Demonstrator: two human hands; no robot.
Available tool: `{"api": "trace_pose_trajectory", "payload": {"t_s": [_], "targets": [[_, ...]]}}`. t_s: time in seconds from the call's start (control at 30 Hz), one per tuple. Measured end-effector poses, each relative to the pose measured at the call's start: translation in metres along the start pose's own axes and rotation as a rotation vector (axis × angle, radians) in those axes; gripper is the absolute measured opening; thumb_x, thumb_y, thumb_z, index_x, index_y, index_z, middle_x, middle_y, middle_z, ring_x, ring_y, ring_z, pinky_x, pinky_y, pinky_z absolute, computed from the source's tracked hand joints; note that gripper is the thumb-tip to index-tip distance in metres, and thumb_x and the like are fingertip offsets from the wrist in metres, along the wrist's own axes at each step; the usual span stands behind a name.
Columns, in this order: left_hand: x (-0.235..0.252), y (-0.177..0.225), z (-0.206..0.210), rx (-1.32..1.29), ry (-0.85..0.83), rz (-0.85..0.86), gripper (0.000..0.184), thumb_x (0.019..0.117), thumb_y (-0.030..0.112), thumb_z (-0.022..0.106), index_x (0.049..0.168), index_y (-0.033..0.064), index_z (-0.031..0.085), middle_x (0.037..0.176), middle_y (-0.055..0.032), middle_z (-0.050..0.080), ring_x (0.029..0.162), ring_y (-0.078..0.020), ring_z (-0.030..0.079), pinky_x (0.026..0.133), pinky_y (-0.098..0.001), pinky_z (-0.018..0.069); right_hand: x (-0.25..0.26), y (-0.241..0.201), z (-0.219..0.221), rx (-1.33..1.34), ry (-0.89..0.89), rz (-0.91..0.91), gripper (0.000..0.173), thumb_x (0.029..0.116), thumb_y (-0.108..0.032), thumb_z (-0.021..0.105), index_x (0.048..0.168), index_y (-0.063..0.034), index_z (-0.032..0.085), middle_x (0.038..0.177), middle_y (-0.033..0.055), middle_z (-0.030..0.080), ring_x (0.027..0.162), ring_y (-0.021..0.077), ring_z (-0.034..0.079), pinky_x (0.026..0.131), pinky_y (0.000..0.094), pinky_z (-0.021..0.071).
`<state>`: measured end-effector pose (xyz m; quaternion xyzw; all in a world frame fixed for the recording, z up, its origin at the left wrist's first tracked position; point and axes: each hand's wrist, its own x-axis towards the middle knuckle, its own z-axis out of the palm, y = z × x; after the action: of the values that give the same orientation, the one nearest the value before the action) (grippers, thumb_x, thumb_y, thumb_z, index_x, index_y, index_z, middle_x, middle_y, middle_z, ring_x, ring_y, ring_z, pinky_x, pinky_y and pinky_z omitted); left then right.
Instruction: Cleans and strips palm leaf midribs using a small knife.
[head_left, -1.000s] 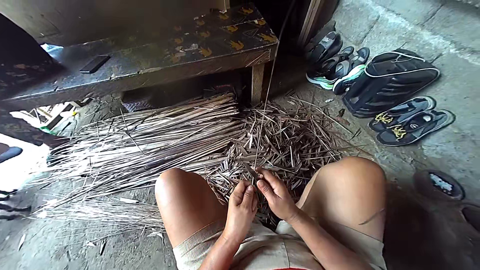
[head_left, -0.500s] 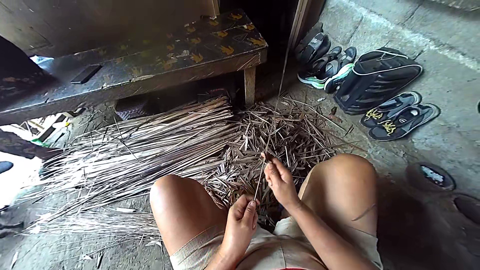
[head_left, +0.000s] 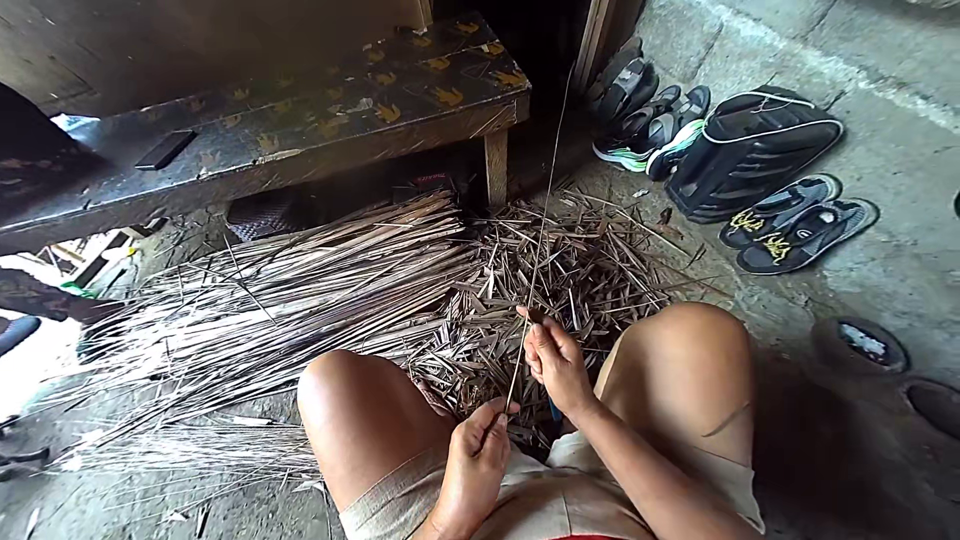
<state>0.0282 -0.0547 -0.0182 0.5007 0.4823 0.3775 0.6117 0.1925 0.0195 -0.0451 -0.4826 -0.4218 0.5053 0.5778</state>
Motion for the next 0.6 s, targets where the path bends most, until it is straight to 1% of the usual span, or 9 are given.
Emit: {"api": "trace_pose_trajectory", "payload": {"t_s": [0.17, 0.27, 0.4, 0.53, 0.6], "targets": [[-0.005, 0.005, -0.004, -0.023, -0.019, -0.012, 0.033, 0.1021, 0.001, 0.040, 0.121, 0.0011, 0.066, 0.059, 0.0126, 0.044, 0.046, 0.0039, 0.037, 0.044, -0.0142, 0.0331, 0.004, 0.001, 0.001, -0.002, 0.035, -0.031, 0.039, 0.1065, -0.014, 0.037, 0.137, 0.0065, 0.053, 0.067, -0.0100, 0.046, 0.050, -0.0007, 0.040, 0.045, 0.0168, 0.0363], [-0.011, 0.005, -0.004, 0.000, -0.040, -0.023, 0.031, 0.1026, 0.001, 0.041, 0.120, 0.0006, 0.067, 0.059, 0.0119, 0.045, 0.046, 0.0036, 0.038, 0.044, -0.0147, 0.0338, 0.013, -0.002, -0.003, 0.013, 0.099, -0.030, 0.038, 0.1083, -0.014, 0.035, 0.136, 0.0039, 0.054, 0.065, -0.0097, 0.044, 0.048, 0.0006, 0.039, 0.044, 0.0180, 0.0371], [-0.020, -0.001, -0.007, 0.049, -0.075, -0.014, 0.031, 0.1031, 0.002, 0.042, 0.121, 0.0004, 0.068, 0.060, 0.0102, 0.046, 0.047, 0.0018, 0.039, 0.045, -0.0165, 0.0355, 0.028, -0.007, -0.014, 0.076, 0.144, 0.004, 0.039, 0.1094, -0.013, 0.032, 0.137, 0.0031, 0.053, 0.063, -0.0082, 0.046, 0.045, 0.0017, 0.039, 0.041, 0.0181, 0.0367], [-0.025, -0.003, -0.015, 0.072, -0.105, -0.009, 0.030, 0.1022, 0.002, 0.044, 0.120, 0.0018, 0.068, 0.060, 0.0113, 0.047, 0.048, 0.0028, 0.040, 0.046, -0.0163, 0.0362, 0.039, -0.010, -0.020, 0.128, 0.213, 0.056, 0.039, 0.1117, -0.016, 0.029, 0.135, 0.0004, 0.055, 0.062, -0.0063, 0.046, 0.042, 0.0023, 0.039, 0.039, 0.0176, 0.0363], [-0.030, -0.002, -0.020, 0.080, -0.121, -0.020, 0.031, 0.1019, 0.001, 0.044, 0.120, 0.0016, 0.068, 0.061, 0.0109, 0.048, 0.049, 0.0024, 0.040, 0.047, -0.0171, 0.0365, 0.045, -0.011, -0.025, 0.158, 0.250, 0.087, 0.039, 0.1128, -0.018, 0.027, 0.135, -0.0006, 0.054, 0.062, -0.0058, 0.046, 0.041, 0.0023, 0.039, 0.038, 0.0169, 0.0364]]}}
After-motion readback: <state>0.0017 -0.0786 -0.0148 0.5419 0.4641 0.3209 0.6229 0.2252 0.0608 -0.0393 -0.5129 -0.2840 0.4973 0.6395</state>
